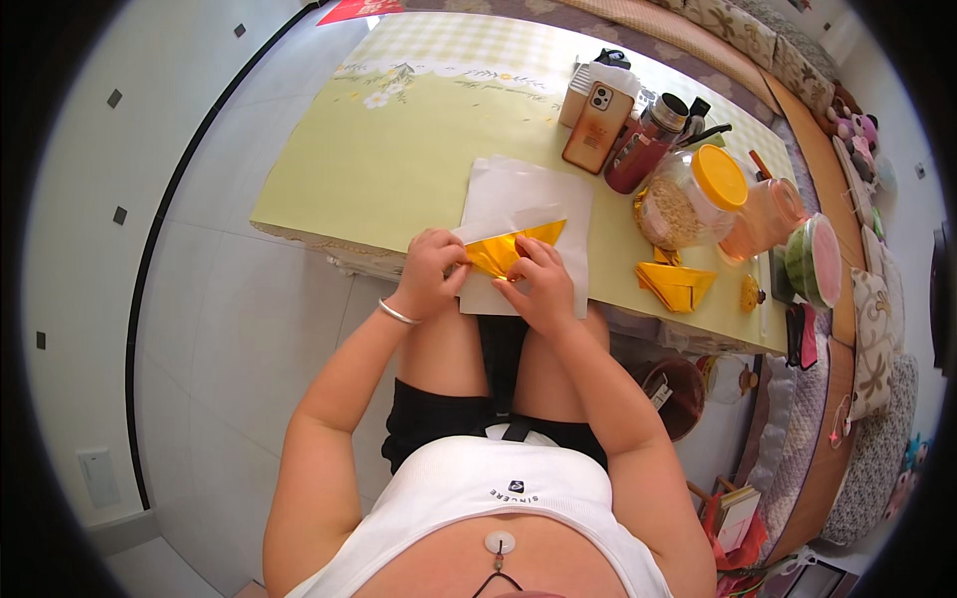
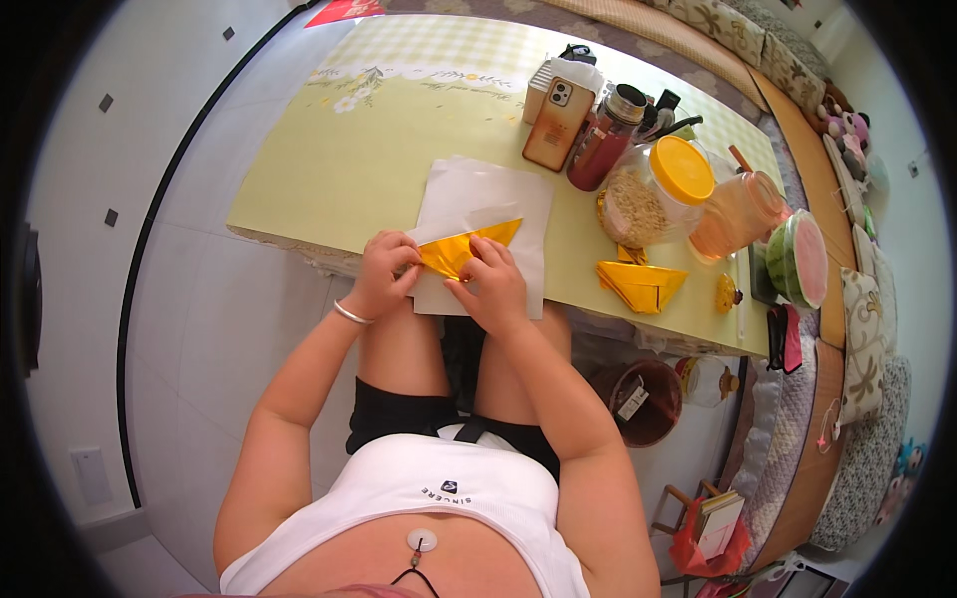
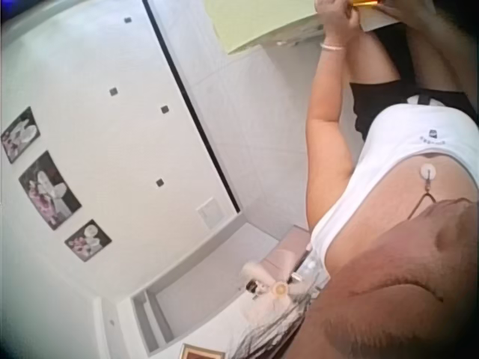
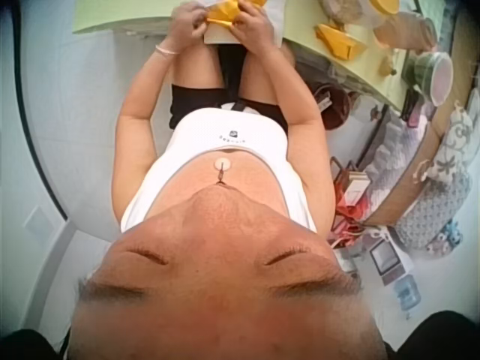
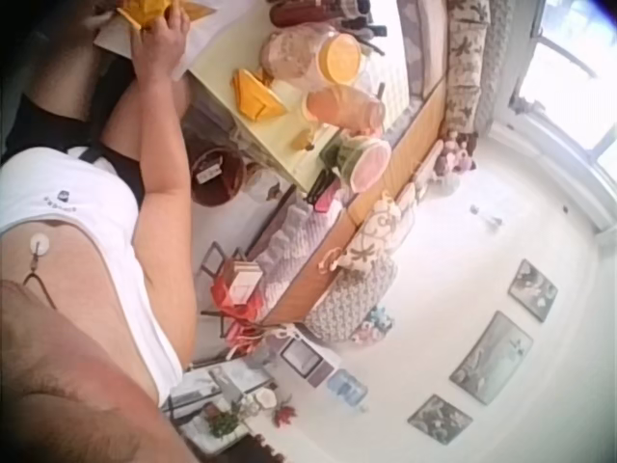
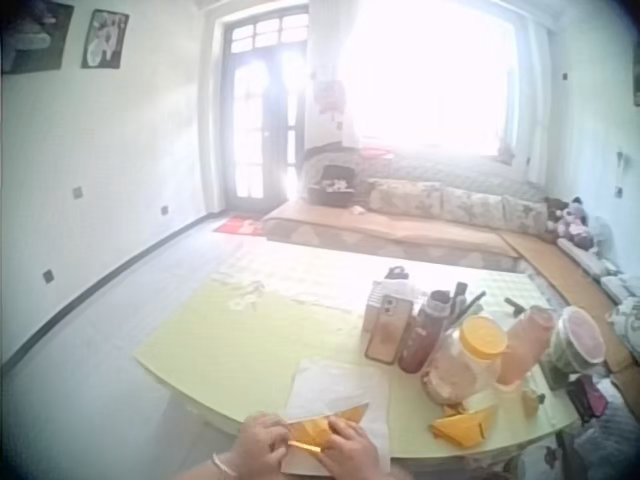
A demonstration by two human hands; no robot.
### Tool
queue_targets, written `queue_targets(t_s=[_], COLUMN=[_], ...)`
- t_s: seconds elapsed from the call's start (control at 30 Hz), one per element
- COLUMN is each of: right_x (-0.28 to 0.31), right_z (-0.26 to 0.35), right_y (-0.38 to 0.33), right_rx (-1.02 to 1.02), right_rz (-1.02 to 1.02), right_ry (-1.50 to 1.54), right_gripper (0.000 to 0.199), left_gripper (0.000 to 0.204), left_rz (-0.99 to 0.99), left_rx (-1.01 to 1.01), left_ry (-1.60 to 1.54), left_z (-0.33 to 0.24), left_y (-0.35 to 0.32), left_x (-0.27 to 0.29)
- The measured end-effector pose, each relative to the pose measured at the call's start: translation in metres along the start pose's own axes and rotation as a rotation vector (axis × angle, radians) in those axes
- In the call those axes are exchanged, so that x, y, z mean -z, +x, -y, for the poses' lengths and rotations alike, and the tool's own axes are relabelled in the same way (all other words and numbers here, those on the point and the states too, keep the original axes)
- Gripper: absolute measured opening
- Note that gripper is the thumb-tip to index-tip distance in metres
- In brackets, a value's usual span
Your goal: The person folds a sheet of yellow paper into a triangular shape using a white paper as a guide. They repeat this folding process multiple times, creating a stack of identical folded yellow paper pieces.
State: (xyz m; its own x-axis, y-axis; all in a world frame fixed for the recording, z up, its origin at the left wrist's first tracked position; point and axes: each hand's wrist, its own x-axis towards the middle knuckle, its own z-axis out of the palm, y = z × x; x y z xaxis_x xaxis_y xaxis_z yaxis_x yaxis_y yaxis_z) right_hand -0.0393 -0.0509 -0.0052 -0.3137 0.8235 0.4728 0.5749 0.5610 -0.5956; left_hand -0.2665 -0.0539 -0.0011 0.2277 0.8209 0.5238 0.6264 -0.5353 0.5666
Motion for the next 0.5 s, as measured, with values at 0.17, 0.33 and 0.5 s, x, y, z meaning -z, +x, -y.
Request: queue_targets(t_s=[0.17,0.33,0.5], right_x=[-0.010,-0.011,-0.013], right_z=[0.003,0.009,0.007], right_y=[0.002,0.003,0.003], right_rx=[-0.075,-0.102,-0.102], right_rz=[-0.060,-0.067,-0.079], right_ry=[0.010,-0.039,-0.050], right_gripper=[0.021,0.018,0.016], left_gripper=[0.013,0.015,0.017], left_rz=[0.011,0.044,-0.052], left_rx=[0.161,0.202,0.190], left_ry=[0.049,-0.006,0.048], left_z=[0.010,0.010,0.014], left_y=[0.010,0.015,0.012], left_x=[-0.012,-0.015,-0.019])
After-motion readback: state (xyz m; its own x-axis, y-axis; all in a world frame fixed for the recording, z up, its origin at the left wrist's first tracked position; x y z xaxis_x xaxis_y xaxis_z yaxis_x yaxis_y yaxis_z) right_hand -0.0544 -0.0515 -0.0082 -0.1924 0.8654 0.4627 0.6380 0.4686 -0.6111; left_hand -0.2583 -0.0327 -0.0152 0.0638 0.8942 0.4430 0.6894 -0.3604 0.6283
